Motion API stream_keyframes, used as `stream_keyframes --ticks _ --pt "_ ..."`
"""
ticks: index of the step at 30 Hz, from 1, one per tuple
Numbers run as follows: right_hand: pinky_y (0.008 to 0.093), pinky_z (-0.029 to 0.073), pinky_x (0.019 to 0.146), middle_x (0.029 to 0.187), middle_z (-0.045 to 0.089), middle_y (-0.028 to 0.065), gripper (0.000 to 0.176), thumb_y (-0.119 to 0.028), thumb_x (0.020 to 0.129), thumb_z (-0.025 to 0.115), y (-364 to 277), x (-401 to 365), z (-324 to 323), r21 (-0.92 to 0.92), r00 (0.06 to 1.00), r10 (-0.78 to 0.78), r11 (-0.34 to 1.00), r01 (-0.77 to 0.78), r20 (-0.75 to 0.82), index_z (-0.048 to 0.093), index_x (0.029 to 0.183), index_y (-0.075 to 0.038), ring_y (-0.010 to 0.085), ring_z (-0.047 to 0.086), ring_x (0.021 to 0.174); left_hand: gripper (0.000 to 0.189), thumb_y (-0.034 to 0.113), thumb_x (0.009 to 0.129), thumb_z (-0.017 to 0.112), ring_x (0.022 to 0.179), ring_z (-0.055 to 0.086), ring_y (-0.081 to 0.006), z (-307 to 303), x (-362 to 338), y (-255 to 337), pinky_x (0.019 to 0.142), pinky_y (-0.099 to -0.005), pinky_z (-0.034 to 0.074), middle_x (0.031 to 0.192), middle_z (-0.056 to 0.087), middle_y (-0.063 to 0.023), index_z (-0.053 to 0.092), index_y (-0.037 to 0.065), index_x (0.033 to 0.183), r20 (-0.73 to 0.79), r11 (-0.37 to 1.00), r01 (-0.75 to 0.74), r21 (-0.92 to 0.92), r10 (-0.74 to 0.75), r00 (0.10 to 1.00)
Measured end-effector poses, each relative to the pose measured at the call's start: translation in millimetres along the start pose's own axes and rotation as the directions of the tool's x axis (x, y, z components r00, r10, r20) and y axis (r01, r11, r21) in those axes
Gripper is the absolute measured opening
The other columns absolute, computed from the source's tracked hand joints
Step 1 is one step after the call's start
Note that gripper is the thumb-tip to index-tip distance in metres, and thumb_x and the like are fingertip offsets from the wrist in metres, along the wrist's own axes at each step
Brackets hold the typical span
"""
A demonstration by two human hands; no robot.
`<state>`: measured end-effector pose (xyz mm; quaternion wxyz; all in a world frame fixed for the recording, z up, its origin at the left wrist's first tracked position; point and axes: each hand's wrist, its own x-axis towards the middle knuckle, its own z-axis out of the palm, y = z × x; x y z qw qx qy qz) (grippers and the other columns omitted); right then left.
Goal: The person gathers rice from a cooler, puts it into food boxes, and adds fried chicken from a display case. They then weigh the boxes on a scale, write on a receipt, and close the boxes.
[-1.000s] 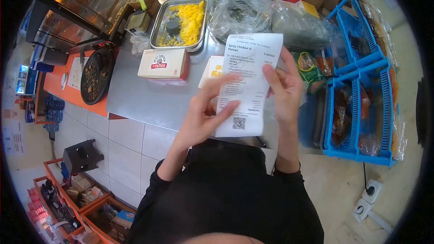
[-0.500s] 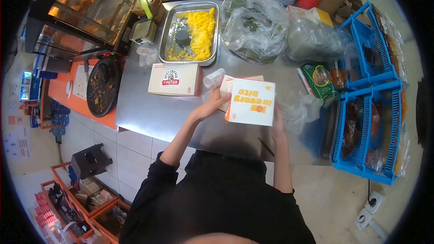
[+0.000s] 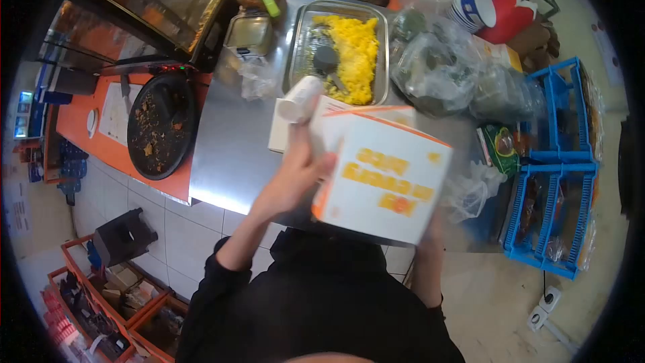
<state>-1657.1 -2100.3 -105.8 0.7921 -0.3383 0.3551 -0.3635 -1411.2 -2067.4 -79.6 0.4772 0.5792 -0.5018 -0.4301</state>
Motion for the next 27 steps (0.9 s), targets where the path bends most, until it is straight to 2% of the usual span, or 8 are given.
stream_keyframes --ticks 3,10,13,14,17,18,23,27 --pt "0.0333 0.025 0.103 0.136 0.029 0.0065 0.053 -0.032 0.094 0.036 31 46 48 0.044 0.990 0.122 0.991 -0.125 0.069 0.016 0.138 -0.008 0.0165 0.029 0.125 0.072 0.045 0.088 0.044 0.130 0.010 -0.0315 -52 -7 -28 0.106 -0.0370 0.009 0.136 0.014 -0.0204 0.017 -0.003 0.134 -0.026 0.979 0.137 -0.153 -0.143 0.989" --pt "0.0318 0.025 0.103 0.135 0.031 0.0085 0.053 -0.029 0.094 0.036 61 80 75 0.023 0.987 0.130 0.991 -0.128 -0.098 0.016 0.137 -0.005 0.0169 0.028 0.126 0.073 0.050 0.087 0.041 0.131 0.008 -0.0356 -91 1 -81 0.107 -0.0388 0.007 0.135 0.017 -0.0241 0.025 -0.008 0.129 -0.002 0.979 0.205 -0.016 -0.205 0.979" --pt "0.0337 0.027 0.103 0.135 0.032 0.0105 0.055 -0.034 0.093 0.037 58 87 55 -0.056 0.992 0.053 0.997 -0.059 -0.115 0.022 0.135 -0.002 0.0195 0.032 0.124 0.072 0.048 0.088 0.041 0.130 0.013 -0.0365 -110 4 -76 0.107 -0.0382 0.008 0.133 0.024 -0.0253 0.026 -0.009 0.129 -0.384 0.946 0.265 0.187 -0.178 0.906" --pt "0.0342 0.029 0.102 0.132 0.038 0.0109 0.054 -0.035 0.093 0.037 63 89 42 -0.145 0.984 -0.019 0.989 -0.007 -0.176 0.026 0.133 -0.001 0.0205 0.037 0.120 0.069 0.046 0.088 0.043 0.126 0.022 -0.0349 -117 7 -74 0.105 -0.0372 0.013 0.127 0.033 -0.0251 0.029 -0.009 0.127 -0.484 0.925 0.197 0.326 -0.016 0.875" --pt "0.0350 0.034 0.099 0.127 0.044 0.0108 0.051 -0.034 0.093 0.038 78 104 4 -0.018 0.975 0.089 0.995 -0.095 -0.203 0.032 0.131 -0.001 0.0220 0.044 0.115 0.066 0.045 0.088 0.044 0.121 0.029 -0.0301 -122 15 -138 0.103 -0.0362 0.019 0.124 0.037 -0.0218 0.031 -0.008 0.125 -0.239 0.965 0.127 0.231 -0.070 0.968" --pt "0.0351 0.035 0.098 0.126 0.045 0.0106 0.050 -0.033 0.092 0.039 82 112 -4 0.088 0.970 0.177 0.983 -0.164 -0.170 0.032 0.131 -0.002 0.0223 0.045 0.114 0.071 0.052 0.089 0.035 0.130 0.018 -0.0255 -110 17 -138 0.106 -0.0330 0.012 0.138 0.025 -0.0167 0.026 -0.002 0.133 -0.015 0.885 0.407 -0.226 -0.421 0.907" --pt "0.0410 0.040 0.093 0.130 0.040 0.0143 0.062 -0.047 0.089 0.036 114 109 7 -0.184 0.977 0.144 0.968 -0.172 -0.157 0.029 0.132 -0.002 0.0250 0.043 0.116 0.072 0.055 0.086 0.040 0.117 0.041 -0.0201 -65 23 -173 0.098 -0.0290 0.031 0.129 0.038 -0.0130 0.028 0.000 0.131 0.046 0.649 0.308 -0.696 -0.387 0.921" --pt "0.0410 0.045 0.088 0.126 0.045 0.0145 0.061 -0.047 0.089 0.035 128 35 -16 -0.196 0.993 0.117 0.974 -0.116 -0.010 0.031 0.130 -0.002 0.0258 0.049 0.110 0.076 0.056 0.082 0.046 0.113 0.045 -0.0200 -54 -12 -161 0.095 -0.0291 0.036 0.127 0.041 -0.0136 0.027 0.001 0.131 0.000 0.678 0.253 -0.690 -0.349 0.937"
